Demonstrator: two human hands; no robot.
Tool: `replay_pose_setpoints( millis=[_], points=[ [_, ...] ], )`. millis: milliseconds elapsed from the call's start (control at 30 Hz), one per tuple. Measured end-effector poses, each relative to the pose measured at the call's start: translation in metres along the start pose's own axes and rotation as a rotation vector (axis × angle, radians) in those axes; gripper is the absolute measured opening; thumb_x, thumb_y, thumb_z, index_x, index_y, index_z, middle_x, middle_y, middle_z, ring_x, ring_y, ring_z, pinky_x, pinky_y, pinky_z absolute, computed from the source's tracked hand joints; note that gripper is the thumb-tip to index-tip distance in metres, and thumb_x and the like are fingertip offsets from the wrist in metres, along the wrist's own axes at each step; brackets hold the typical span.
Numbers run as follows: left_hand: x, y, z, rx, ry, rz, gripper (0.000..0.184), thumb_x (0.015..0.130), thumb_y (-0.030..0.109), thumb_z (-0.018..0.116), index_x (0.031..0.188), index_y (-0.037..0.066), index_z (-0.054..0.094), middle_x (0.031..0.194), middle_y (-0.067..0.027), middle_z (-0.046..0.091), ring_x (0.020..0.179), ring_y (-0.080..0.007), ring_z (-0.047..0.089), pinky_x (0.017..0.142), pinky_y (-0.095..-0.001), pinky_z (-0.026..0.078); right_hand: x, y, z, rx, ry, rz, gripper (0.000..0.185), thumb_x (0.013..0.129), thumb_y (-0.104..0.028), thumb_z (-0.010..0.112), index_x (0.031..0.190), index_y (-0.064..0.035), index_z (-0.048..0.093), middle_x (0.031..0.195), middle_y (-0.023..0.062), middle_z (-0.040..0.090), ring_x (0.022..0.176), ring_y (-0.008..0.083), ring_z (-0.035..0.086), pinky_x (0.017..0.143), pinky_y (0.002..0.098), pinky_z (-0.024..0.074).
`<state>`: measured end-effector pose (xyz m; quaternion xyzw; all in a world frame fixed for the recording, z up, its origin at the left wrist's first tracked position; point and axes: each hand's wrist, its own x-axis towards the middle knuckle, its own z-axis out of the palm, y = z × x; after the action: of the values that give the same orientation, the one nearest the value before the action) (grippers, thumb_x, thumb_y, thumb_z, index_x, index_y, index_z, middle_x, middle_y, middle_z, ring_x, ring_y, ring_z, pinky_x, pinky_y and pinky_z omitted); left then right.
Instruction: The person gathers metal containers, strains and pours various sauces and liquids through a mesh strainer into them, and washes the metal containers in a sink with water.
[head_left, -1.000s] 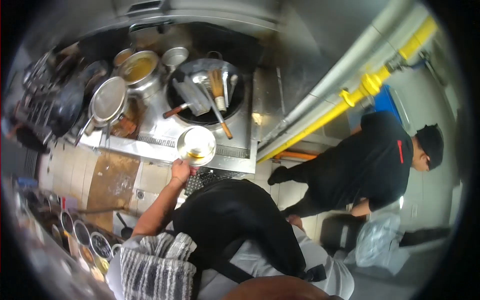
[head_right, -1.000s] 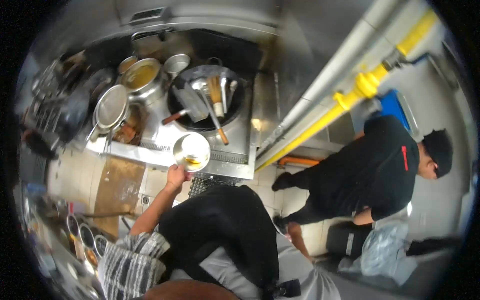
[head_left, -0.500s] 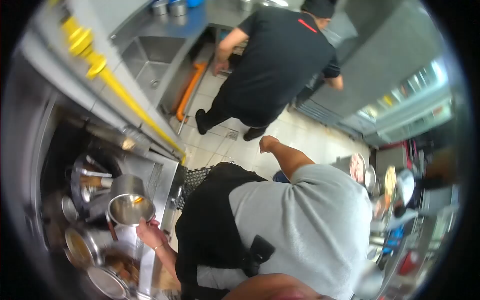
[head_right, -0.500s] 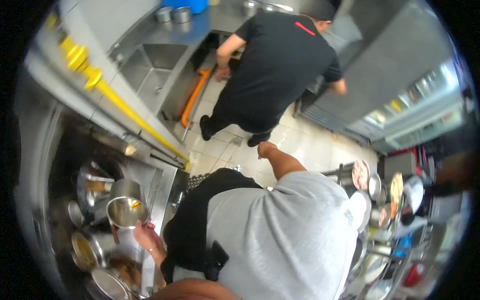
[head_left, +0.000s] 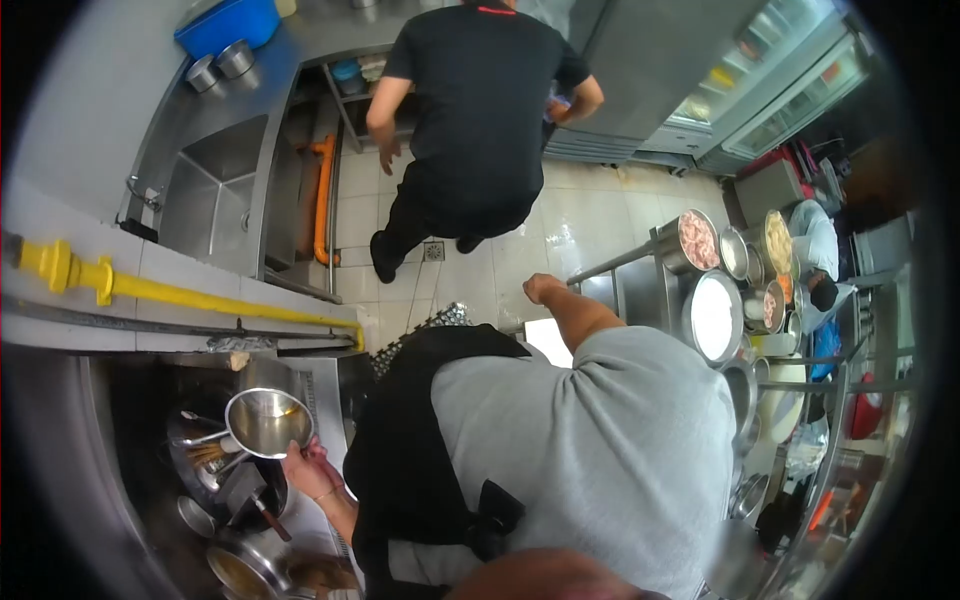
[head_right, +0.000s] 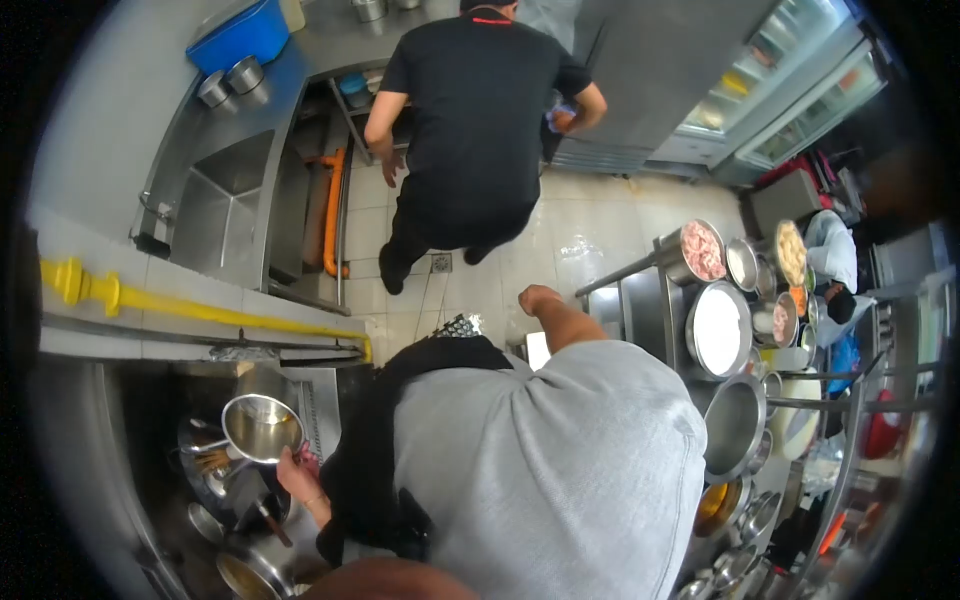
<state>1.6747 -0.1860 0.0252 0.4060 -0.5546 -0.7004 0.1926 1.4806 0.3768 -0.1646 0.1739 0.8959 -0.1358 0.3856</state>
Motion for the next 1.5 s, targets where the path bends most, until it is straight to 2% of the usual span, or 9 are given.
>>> replay_pose_setpoints(
  millis=[333,400,533,600,833,900,1333,1467,1500],
  points=[
    [0.019,0.006,0.015,0.086,-0.042,0.002,0.023,0.098,0.011,0.054,0.1,-0.011,0.06,0.071,-0.0134,0.06,0.055,-0.018,0.054,0.053,-0.028,0.045,-0.002,-0.022,-0.011,-0.027,-0.105,0.015,0.038,0.084,-0.014,0.055,0.116,-0.0032,0.073,0.131,0.0221,0.064,0.127,0.0346,0.06,0.103,0.0435,0.0486],
    [0.013,0.013,0.02,0.067,-0.041,0.006,0.023,0.098,0.012,0.054,0.1,-0.011,0.06,0.072,-0.0133,0.06,0.054,-0.0179,0.054,0.053,-0.0281,0.046,0.027,-0.012,0.013,-0.058,0.09,-0.09,0.025,0.082,-0.009,0.055,0.092,0.0041,0.074,0.09,0.0215,0.074,0.084,0.0309,0.074,0.08,0.0428,0.0569],
    [0.031,-0.01,-0.003,0.223,-0.082,0.132,0.024,0.098,0.013,0.054,0.099,-0.011,0.06,0.072,-0.0133,0.06,0.054,-0.0179,0.055,0.052,-0.0284,0.046,0.025,-0.019,0.003,-0.013,0.013,-0.032,0.026,0.082,-0.006,0.053,0.093,0.006,0.074,0.089,0.0217,0.074,0.082,0.03,0.074,0.078,0.0442,0.0571],
    [0.006,0.015,0.02,0.147,-0.021,0.081,0.024,0.098,0.013,0.054,0.099,-0.01,0.06,0.071,-0.0131,0.06,0.054,-0.0181,0.055,0.053,-0.0286,0.046,0.043,-0.023,0.004,-0.214,-0.15,-0.148,0.027,0.083,-0.004,0.052,0.095,0.0065,0.073,0.09,0.0219,0.073,0.077,0.0282,0.074,0.072,0.0433,0.0582],
    [0.0,0.02,0.012,0.023,0.085,0.027,0.025,0.097,0.015,0.055,0.098,-0.009,0.06,0.067,-0.0128,0.059,0.053,-0.0189,0.054,0.052,-0.0308,0.046,0.061,-0.038,0.015,-0.141,-0.054,-0.189,0.028,0.084,-0.002,0.052,0.1,0.0077,0.073,0.095,0.0226,0.072,0.069,0.0262,0.073,0.065,0.0405,0.0589],
    [0.003,0.016,0.007,-0.007,0.086,0.022,0.025,0.097,0.016,0.056,0.097,-0.009,0.06,0.067,-0.0128,0.059,0.053,-0.0188,0.054,0.052,-0.031,0.045,0.075,-0.047,0.013,-0.183,-0.165,-0.14,0.038,0.073,-0.007,0.06,0.108,-0.0002,0.075,0.121,0.0242,0.068,0.118,0.0342,0.065,0.097,0.0425,0.0528],
    [0.018,-0.002,-0.006,0.003,0.067,0.063,0.022,0.095,0.013,0.053,0.1,-0.008,0.059,0.074,-0.0135,0.06,0.055,-0.0173,0.055,0.052,-0.0283,0.046,0.078,-0.066,0.009,-0.264,-0.143,-0.187,0.035,0.075,-0.007,0.059,0.104,0.0023,0.075,0.12,0.0262,0.068,0.116,0.0352,0.066,0.098,0.0428,0.0526],
    [0.019,-0.003,-0.007,0.194,0.002,0.079,0.017,0.093,0.009,0.055,0.096,-0.007,0.06,0.081,-0.013,0.062,0.059,-0.0162,0.06,0.05,-0.0275,0.047,0.003,-0.094,-0.027,-0.107,-0.016,-0.281,0.036,0.087,-0.016,0.052,0.115,-0.0078,0.074,0.118,0.0189,0.071,0.111,0.0353,0.067,0.098,0.0426,0.0525],
    [0.017,-0.001,0.004,0.128,0.036,0.067,0.014,0.093,0.009,0.054,0.094,-0.005,0.059,0.076,-0.0118,0.062,0.058,-0.0163,0.061,0.05,-0.0281,0.049,0.024,-0.09,-0.016,-0.009,0.094,-0.414,0.036,0.086,-0.022,0.058,0.118,-0.012,0.074,0.115,0.0157,0.072,0.107,0.0345,0.068,0.096,0.0423,0.053]
  ],
)
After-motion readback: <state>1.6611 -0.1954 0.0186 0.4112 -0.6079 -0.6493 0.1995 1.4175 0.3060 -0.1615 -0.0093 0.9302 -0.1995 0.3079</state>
